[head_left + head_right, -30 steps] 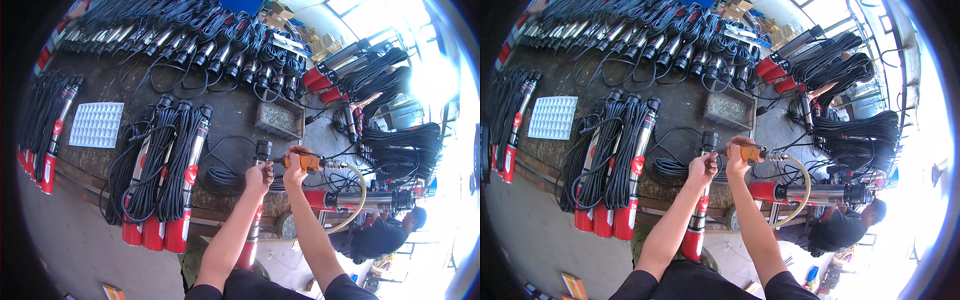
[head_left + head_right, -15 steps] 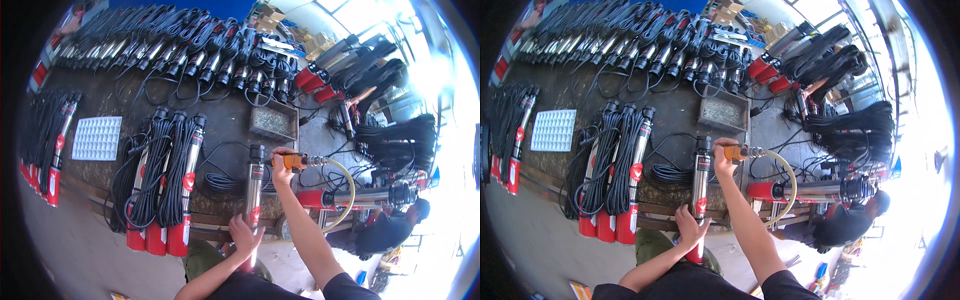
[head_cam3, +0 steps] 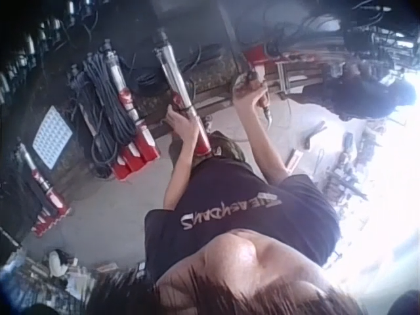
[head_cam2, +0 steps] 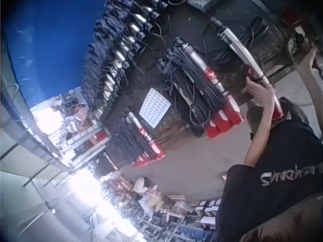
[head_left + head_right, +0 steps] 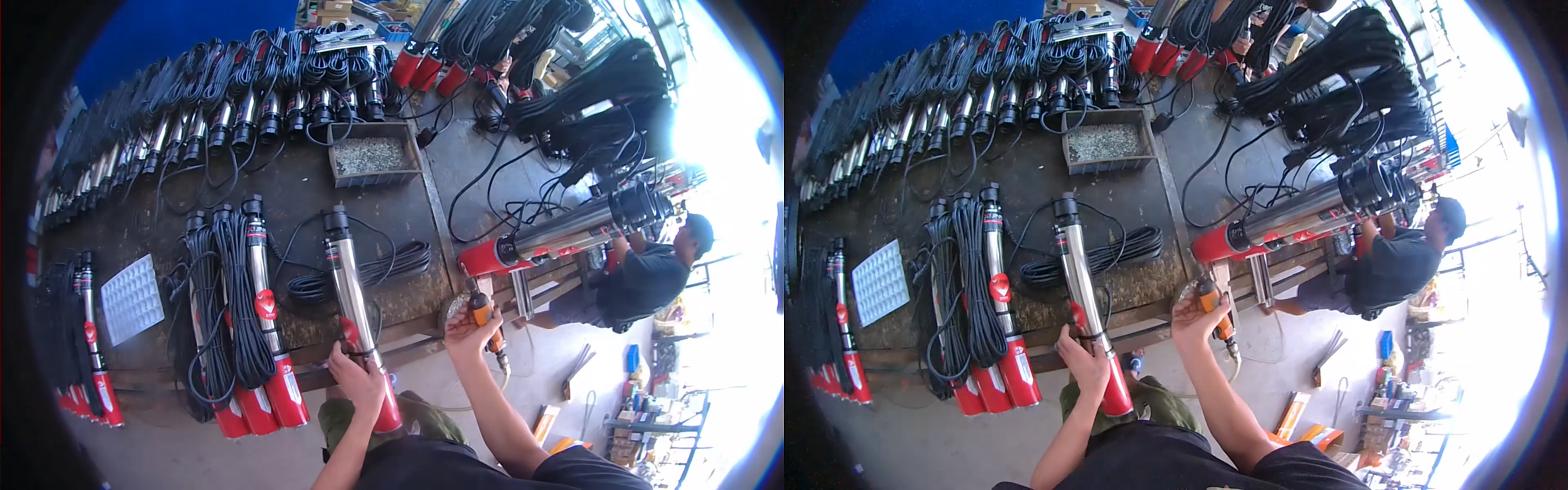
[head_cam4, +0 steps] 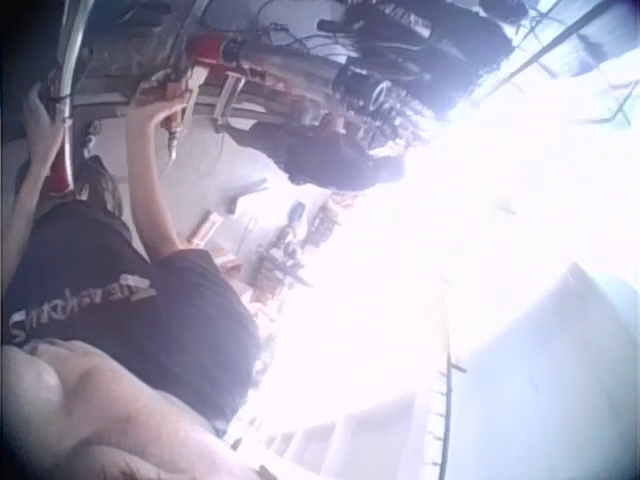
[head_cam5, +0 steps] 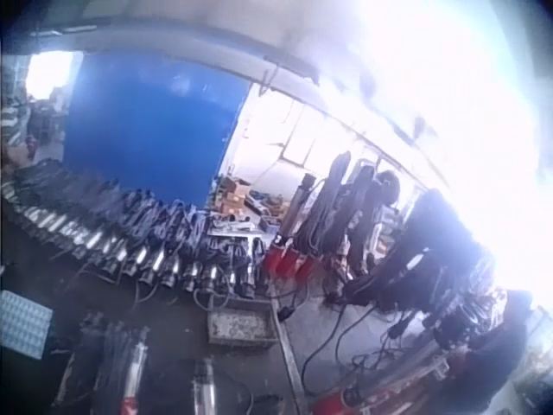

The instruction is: The person assembles water pumps by connecting wires, using a pneumatic tool to tighten screws, and attaching labels and covers.

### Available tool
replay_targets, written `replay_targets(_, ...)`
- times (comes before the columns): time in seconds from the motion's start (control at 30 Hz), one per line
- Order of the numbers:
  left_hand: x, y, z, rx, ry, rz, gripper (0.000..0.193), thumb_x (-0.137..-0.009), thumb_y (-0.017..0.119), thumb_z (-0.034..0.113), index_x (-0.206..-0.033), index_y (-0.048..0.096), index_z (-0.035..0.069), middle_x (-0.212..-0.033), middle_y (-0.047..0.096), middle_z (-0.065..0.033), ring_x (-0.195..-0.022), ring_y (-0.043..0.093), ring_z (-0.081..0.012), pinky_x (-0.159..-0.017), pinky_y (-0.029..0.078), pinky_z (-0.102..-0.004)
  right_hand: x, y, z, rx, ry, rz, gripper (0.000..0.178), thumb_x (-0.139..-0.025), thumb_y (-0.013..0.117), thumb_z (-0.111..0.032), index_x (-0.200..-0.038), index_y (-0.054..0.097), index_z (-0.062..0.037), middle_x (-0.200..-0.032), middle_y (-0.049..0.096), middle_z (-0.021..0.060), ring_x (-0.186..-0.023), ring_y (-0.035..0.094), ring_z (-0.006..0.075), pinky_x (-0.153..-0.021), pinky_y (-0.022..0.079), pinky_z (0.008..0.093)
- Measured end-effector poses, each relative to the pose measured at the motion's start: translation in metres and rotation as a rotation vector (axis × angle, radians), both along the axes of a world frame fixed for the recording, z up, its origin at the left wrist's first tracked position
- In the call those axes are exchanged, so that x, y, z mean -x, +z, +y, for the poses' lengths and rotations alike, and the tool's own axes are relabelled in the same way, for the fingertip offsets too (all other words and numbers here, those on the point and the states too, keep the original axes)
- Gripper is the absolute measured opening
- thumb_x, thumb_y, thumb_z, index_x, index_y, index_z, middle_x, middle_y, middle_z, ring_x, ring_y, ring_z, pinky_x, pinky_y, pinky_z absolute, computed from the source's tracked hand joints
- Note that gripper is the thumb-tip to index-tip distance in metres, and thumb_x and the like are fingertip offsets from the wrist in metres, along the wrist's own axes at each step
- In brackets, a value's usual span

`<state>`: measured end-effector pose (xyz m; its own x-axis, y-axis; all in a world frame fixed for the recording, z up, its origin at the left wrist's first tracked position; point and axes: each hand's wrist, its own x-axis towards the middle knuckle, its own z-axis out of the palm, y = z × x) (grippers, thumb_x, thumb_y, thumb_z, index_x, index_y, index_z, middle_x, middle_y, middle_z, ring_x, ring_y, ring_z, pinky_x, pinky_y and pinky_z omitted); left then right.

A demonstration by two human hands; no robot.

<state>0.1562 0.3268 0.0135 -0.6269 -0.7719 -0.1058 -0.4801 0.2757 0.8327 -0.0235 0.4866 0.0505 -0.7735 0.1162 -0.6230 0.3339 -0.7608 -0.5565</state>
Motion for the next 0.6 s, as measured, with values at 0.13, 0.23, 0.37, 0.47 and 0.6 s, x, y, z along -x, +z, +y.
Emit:
replay_targets(0.13,0.022,0.033,-0.002,0.075,0.043,-0.429,0.108,-0.071,0.086,0.034,-0.150,0.023,-0.006,-0.140,0.044,-0.0304,-0.126,0.047,-0.0482,-0.108,0.039,-0.0537,0.024,-0.030,0.016,0.360,-0.157,-0.301,0.065,-0.091,0.050,-0.068,-0.093,0.063,-0.0046,-0.072,0.063,0.0049,-0.062,0.061,0.0168,-0.058,0.053,0.0276)
replay_targets(0.23,0.016,0.031,-0.036,-0.027,0.089,-0.519,0.091,-0.066,0.086,0.033,-0.134,0.037,-0.003,-0.123,0.059,-0.0323,-0.103,0.064,-0.0469,-0.089,0.053,-0.0534,0.016,-0.041,-0.005,0.145,0.094,-0.191,0.050,-0.095,0.056,-0.053,-0.101,0.064,-0.0037,-0.077,0.067,0.0037,-0.063,0.061,0.0135,-0.057,0.050,0.0269)
replay_targets(0.37,-0.006,0.028,-0.041,0.094,0.083,-0.409,0.073,-0.064,0.084,0.029,-0.119,0.046,-0.001,-0.096,0.069,-0.0279,-0.092,0.068,-0.0479,-0.085,0.055,-0.0531,-0.031,-0.035,-0.120,-0.375,1.142,-0.146,0.032,-0.093,0.064,-0.037,-0.094,0.071,-0.0055,-0.087,0.070,0.0062,-0.076,0.064,0.0205,-0.063,0.051,0.0358)
replay_targets(0.47,-0.002,0.053,-0.006,0.081,0.068,-0.346,0.075,-0.062,0.086,0.029,-0.119,0.047,0.000,-0.102,0.068,-0.0272,-0.096,0.067,-0.0482,-0.088,0.053,-0.0533,-0.003,-0.041,-0.163,0.151,1.263,-0.390,0.036,-0.096,0.059,-0.047,-0.095,0.063,-0.0115,-0.088,0.062,0.0038,-0.081,0.058,0.0215,-0.072,0.048,0.0399)
replay_targets(0.6,-0.038,0.054,0.014,0.047,0.149,-0.250,0.082,-0.062,0.087,0.028,-0.125,0.045,-0.004,-0.106,0.067,-0.0281,-0.100,0.065,-0.0480,-0.092,0.051,-0.0529,-0.007,0.034,-0.207,0.046,0.998,-0.038,0.026,-0.098,0.055,-0.025,-0.101,0.069,-0.0024,-0.087,0.065,0.0104,-0.079,0.061,0.0231,-0.070,0.051,0.0400)
